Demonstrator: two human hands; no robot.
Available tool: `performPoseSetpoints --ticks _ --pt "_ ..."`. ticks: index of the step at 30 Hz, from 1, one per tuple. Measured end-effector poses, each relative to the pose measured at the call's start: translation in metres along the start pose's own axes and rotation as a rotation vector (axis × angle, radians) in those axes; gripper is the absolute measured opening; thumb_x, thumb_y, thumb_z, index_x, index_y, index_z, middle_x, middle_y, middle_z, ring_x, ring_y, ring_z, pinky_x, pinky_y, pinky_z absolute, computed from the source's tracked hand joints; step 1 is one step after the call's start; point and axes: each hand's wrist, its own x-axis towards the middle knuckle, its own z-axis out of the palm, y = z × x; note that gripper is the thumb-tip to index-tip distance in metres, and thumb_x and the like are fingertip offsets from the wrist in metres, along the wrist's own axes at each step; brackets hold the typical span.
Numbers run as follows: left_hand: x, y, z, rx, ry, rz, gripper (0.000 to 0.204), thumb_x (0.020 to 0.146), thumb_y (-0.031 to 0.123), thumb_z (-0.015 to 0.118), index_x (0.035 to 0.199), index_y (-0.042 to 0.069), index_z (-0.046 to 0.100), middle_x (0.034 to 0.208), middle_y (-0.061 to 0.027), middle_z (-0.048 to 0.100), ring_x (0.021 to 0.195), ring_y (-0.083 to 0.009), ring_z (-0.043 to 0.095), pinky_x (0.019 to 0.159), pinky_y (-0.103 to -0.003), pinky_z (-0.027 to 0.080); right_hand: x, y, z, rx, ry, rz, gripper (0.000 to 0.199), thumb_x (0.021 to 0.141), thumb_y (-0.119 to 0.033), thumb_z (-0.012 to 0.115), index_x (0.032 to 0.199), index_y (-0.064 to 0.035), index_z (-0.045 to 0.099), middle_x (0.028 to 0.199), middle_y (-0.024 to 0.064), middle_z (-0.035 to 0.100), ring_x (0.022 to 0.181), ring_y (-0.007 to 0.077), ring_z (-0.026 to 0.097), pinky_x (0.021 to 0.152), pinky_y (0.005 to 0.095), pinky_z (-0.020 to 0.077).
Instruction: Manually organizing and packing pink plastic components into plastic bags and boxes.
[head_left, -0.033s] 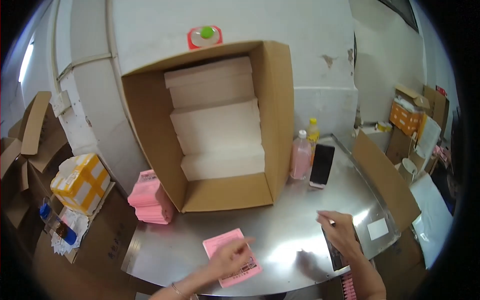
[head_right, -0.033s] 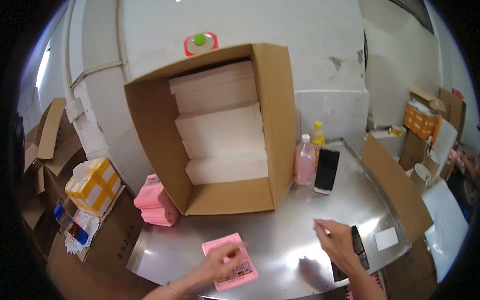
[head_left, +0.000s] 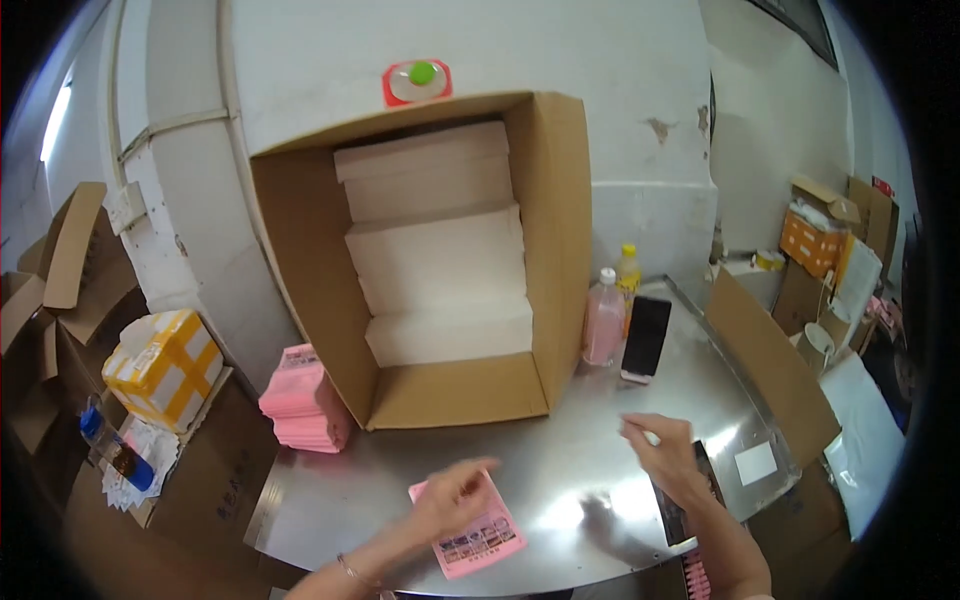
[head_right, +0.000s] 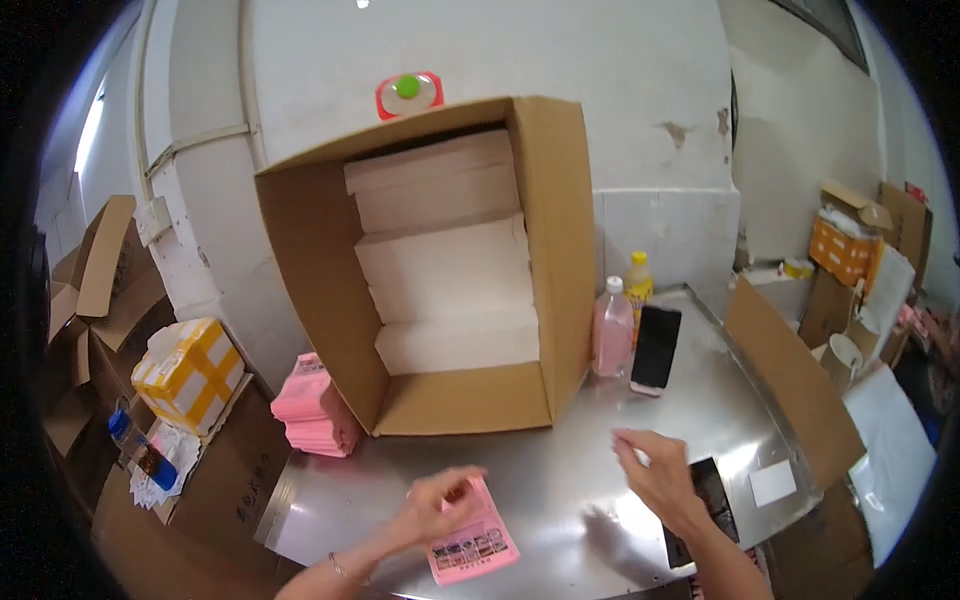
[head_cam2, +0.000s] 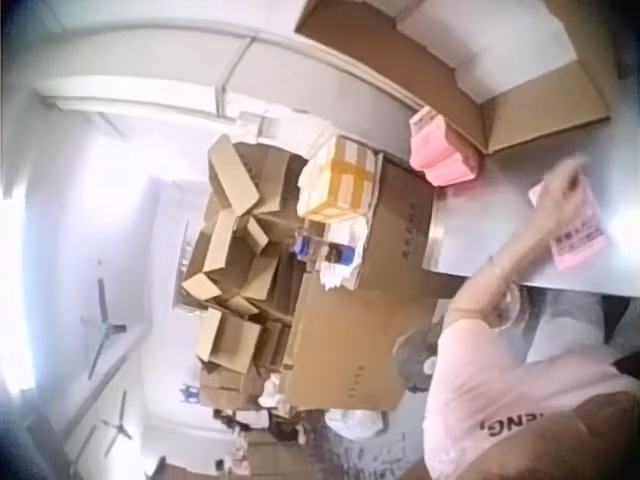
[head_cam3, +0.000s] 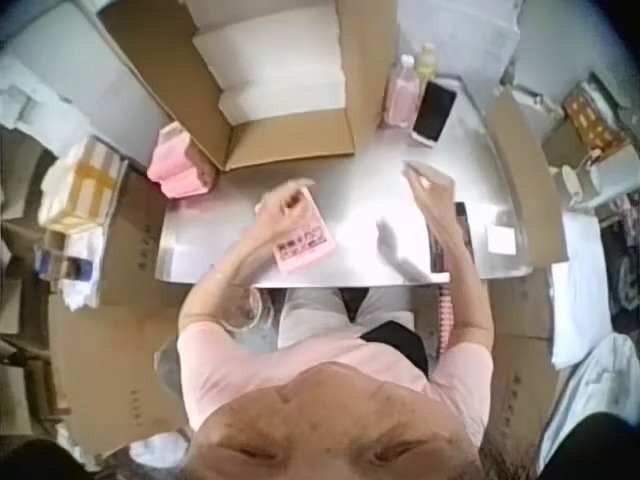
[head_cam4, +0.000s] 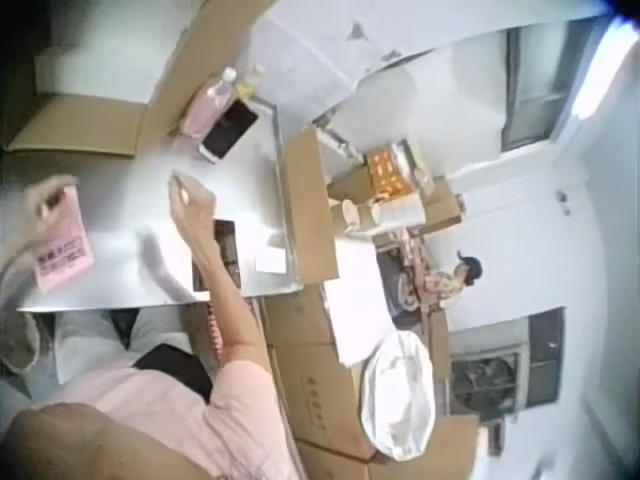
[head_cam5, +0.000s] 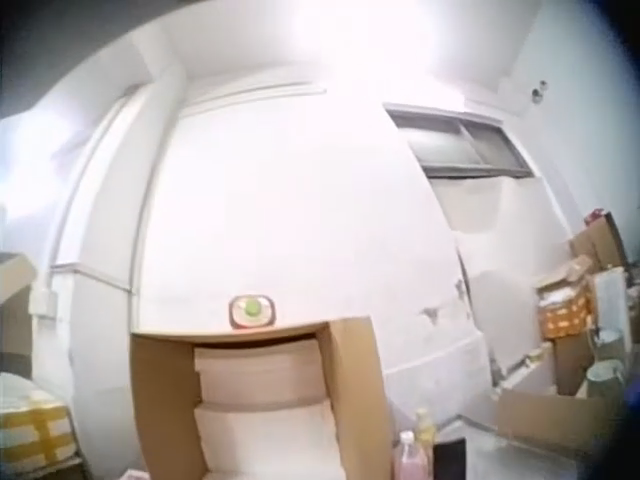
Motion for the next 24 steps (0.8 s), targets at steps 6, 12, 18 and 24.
performPoseSetpoints --ticks 6,12,18,24 --pt "0.094 -0.110 -0.086 0.726 0.185 -0.064 0.080 0.077 0.028 0.074 0.143 0.002 0.037 0.124 -0.0243 0.049 0.115 -0.0414 0.047 0.094 -0.053 0.045 0.123 -0.024 0.130 0.052 -0.104 -0.146 0.055 0.086 -0.027 0.070 0.127 0.0072 0.056 0.117 0.0235 0.066 0.101 0.0314 0.067 0.089 0.0365 0.0510" --pt "0.214 -0.130 -0.151 0.716 0.306 -0.402 0.108 0.071 0.039 0.082 0.149 -0.002 0.020 0.145 -0.0318 0.028 0.132 -0.0466 0.034 0.108 -0.054 0.035 0.256 -0.057 0.186 -0.082 -0.003 -0.006 0.098 0.079 -0.031 0.075 0.149 0.0101 0.019 0.148 0.0341 0.033 0.140 0.0424 0.033 0.116 0.0427 0.0289" --pt "0.309 -0.157 -0.194 0.323 0.592 -0.340 0.087 0.078 0.026 0.075 0.143 -0.006 0.027 0.140 -0.0278 0.044 0.127 -0.0385 0.046 0.110 -0.042 0.036 0.366 -0.039 0.204 0.037 0.350 0.057 0.084 0.072 -0.021 0.082 0.136 0.0088 0.037 0.135 0.0344 0.045 0.129 0.0445 0.043 0.110 0.0458 0.0344" --pt "0.337 -0.172 -0.195 0.436 0.838 -0.449 0.110 0.068 0.025 0.079 0.149 -0.005 0.011 0.152 -0.0295 0.018 0.142 -0.0463 0.016 0.117 -0.052 0.021 0.369 -0.049 0.237 -0.212 0.389 0.126 0.091 0.070 -0.029 0.084 0.141 0.0002 0.034 0.132 0.0294 0.040 0.128 0.0449 0.038 0.108 0.0485 0.0360"
